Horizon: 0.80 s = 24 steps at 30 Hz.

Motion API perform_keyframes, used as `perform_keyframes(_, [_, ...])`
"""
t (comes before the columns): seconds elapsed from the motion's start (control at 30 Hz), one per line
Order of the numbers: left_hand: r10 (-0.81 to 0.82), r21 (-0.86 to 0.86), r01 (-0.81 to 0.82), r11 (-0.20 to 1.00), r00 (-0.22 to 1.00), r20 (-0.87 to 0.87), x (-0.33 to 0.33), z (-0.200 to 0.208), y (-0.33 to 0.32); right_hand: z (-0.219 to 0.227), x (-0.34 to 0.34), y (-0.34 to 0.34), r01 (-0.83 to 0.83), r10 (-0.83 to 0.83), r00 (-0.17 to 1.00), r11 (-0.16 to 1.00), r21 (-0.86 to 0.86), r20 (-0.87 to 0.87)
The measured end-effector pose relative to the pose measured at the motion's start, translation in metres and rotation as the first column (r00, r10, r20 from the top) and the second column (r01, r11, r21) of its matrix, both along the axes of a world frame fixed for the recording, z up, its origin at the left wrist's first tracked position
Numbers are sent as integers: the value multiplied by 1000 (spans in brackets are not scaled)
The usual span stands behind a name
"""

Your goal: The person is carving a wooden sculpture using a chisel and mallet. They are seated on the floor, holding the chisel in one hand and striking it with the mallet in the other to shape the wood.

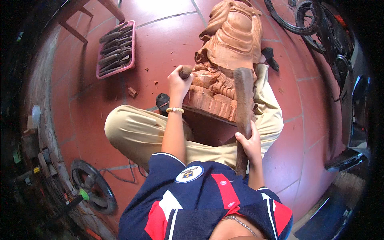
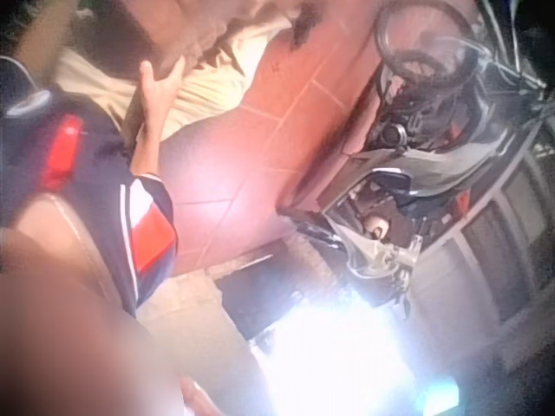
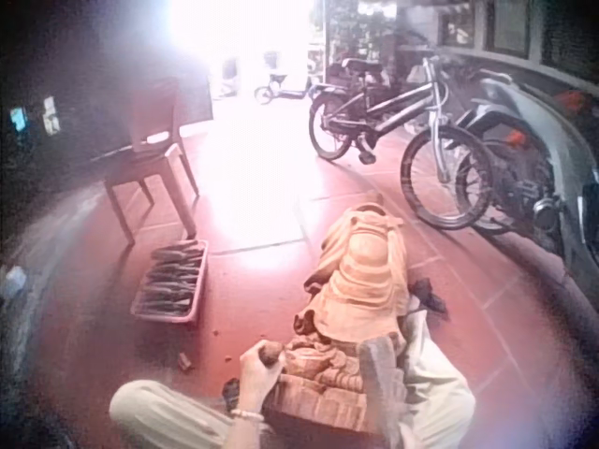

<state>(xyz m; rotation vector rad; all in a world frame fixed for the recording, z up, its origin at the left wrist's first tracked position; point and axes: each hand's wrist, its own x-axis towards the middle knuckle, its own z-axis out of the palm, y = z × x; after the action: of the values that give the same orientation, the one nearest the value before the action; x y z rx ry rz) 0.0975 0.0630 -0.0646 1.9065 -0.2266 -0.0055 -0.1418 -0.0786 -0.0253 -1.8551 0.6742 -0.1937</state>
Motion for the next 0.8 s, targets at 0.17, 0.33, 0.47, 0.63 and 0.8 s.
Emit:
perform_keyframes(0.17, [1,-158,6,987,999,42,-4,-7,7,3,3,-1,-31,32,999,999,12,-24])
perform_keyframes(0.33, [145,-64,-146,987,989,-13,-2,-31,21,-2,-1,-4,-92,92,996,995,31,7])
perform_keyframes(0.47, [253,-225,-225,948,962,107,-29,10,19,-23,-11,-13,-129,126,990,990,57,59])
perform_keyframes(0.63, [261,-263,-201,944,941,216,-56,22,39,-20,-8,-15,-163,135,982,960,229,134])
perform_keyframes(0.8, [219,-199,-173,965,947,235,-71,34,41,-21,-8,-15,-120,82,988,943,311,132])
